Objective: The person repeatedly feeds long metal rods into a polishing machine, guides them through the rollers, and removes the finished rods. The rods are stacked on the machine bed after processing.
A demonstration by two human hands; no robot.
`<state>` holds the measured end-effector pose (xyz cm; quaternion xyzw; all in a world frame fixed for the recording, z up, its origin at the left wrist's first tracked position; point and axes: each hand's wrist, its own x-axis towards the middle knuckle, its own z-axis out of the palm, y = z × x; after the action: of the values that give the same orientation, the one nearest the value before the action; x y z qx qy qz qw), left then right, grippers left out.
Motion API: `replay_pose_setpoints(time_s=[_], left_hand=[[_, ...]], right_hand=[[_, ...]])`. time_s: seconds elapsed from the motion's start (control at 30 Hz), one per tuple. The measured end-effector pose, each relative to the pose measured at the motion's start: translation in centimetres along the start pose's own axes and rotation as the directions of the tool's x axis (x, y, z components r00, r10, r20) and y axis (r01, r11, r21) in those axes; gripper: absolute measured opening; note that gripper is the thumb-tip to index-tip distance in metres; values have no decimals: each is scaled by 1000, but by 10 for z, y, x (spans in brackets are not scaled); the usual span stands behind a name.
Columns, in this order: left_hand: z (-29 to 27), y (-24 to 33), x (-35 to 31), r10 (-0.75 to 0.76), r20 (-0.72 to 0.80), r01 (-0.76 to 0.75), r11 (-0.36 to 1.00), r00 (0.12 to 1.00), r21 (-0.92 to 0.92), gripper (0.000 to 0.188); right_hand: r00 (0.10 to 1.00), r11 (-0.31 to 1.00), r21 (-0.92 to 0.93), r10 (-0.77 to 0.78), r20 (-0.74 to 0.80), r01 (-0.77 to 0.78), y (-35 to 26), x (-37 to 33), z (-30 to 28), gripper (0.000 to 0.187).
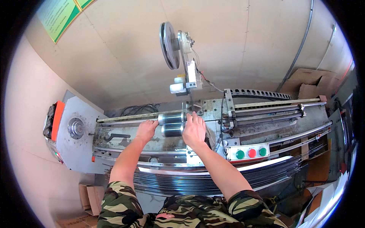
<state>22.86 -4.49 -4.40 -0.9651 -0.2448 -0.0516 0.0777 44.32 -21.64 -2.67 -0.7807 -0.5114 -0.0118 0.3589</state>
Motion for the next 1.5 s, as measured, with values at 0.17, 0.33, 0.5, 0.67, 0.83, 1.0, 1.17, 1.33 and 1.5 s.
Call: replay_pose_setpoints(time_s=[0.17, 0.33, 0.5, 0.67, 0.83, 1.0, 1.17, 1.33, 1.5], left_hand=[[0, 0, -3, -9, -57, 9, 1000, 998, -10, 15], [-2, 6, -14, -30, -70, 25, 997, 997, -66, 17], [-2, 9, -28, -77, -61, 71, 992, 995, -104, 26], [-10, 30, -13, -90, 16, 92, 988, 996, -124, 24], [-6, 40, -13, -71, -94, 58, 990, 993, -132, 21], [-9, 47, -10, -45, -134, 20, 984, 990, -180, 19], [-15, 59, -4, -81, 46, 86, 989, 996, -118, 17], [-16, 63, 0, -84, 73, 92, 989, 994, -117, 17], [-10, 66, 2, -92, 71, 100, 988, 993, -120, 17]], right_hand=[[999, 1000, 12, -21, -26, 21, 0, 1, 3, 40], [1000, 999, 30, -22, 5, 22, -3, -6, 0, 38], [997, 999, 44, -22, 68, 19, -2, -12, -3, 43], [997, 1000, 28, 0, 83, -2, -3, -14, -35, 47], [996, 999, 46, -8, 90, 4, 6, -19, -40, 46], [995, 1000, 29, 2, 100, -5, 14, -21, -42, 46], [996, 999, 23, -30, 81, 28, 25, -25, -42, 46], [997, 999, 14, -44, 62, 44, 30, -23, -43, 45], [998, 999, 9, -46, 51, 46, 33, -24, -40, 44]])
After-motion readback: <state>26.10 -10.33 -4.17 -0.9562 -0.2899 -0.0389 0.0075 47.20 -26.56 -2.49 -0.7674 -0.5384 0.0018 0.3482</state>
